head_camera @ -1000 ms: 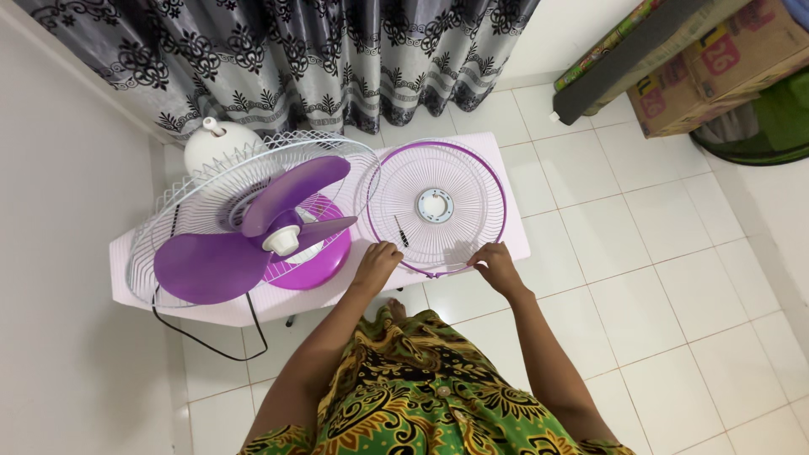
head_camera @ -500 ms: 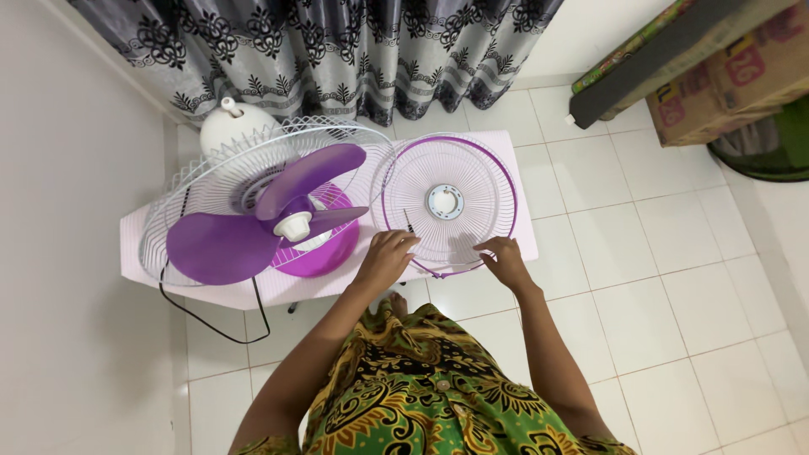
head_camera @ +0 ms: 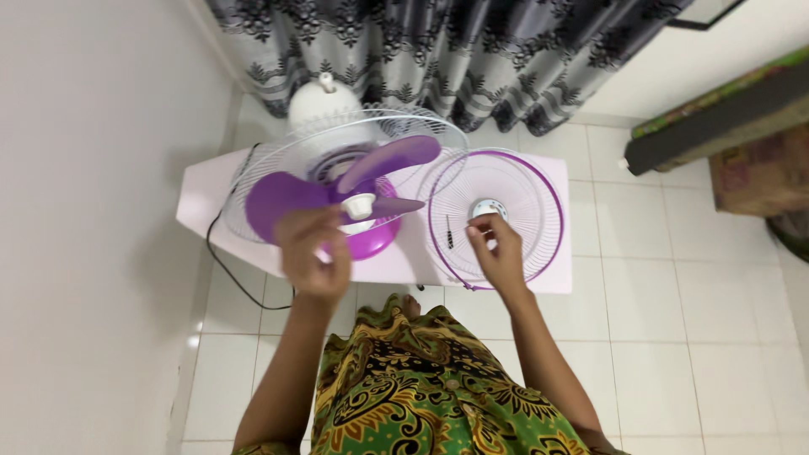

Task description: The person disassembles a small electric fan by unscrewing the front grille, removing the grille and fan blades, and placing the parts on the table. The person does not reassemble the fan within the clip.

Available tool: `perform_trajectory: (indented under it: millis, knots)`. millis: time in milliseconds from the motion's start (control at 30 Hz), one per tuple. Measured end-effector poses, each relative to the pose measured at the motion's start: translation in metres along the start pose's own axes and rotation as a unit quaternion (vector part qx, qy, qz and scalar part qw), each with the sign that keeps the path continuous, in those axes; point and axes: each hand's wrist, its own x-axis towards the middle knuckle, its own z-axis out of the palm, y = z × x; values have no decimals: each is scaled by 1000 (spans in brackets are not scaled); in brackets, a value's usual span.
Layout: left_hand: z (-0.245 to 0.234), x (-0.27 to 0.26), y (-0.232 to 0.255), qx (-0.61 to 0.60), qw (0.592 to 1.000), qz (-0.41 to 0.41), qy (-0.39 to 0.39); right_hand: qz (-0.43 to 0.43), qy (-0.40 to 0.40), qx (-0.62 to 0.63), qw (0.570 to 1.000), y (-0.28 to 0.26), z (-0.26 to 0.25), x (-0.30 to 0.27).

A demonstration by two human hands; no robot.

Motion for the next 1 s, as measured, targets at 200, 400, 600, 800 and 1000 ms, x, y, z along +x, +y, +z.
perform_trajectory:
  millis: [200,400,600,800,1000]
  knots:
    - [-66,39,-12,90,991,-84,45,-147,-111,66,981,-53,57,10]
    - [-95,39,-67,-110,955,-252,-108,-126,-119,96,980,-66,99,17]
    - [-95,-20,-163,-414,803,-425,-57,45,-248,146,957,-13,114,19]
    - [-55,-72,-217,-395,819,-320,-265,97,-402,45,909,25,147,4]
    - [4,-54,-243,-356,811,-302,-353,218,-292,280,888,30,161,15]
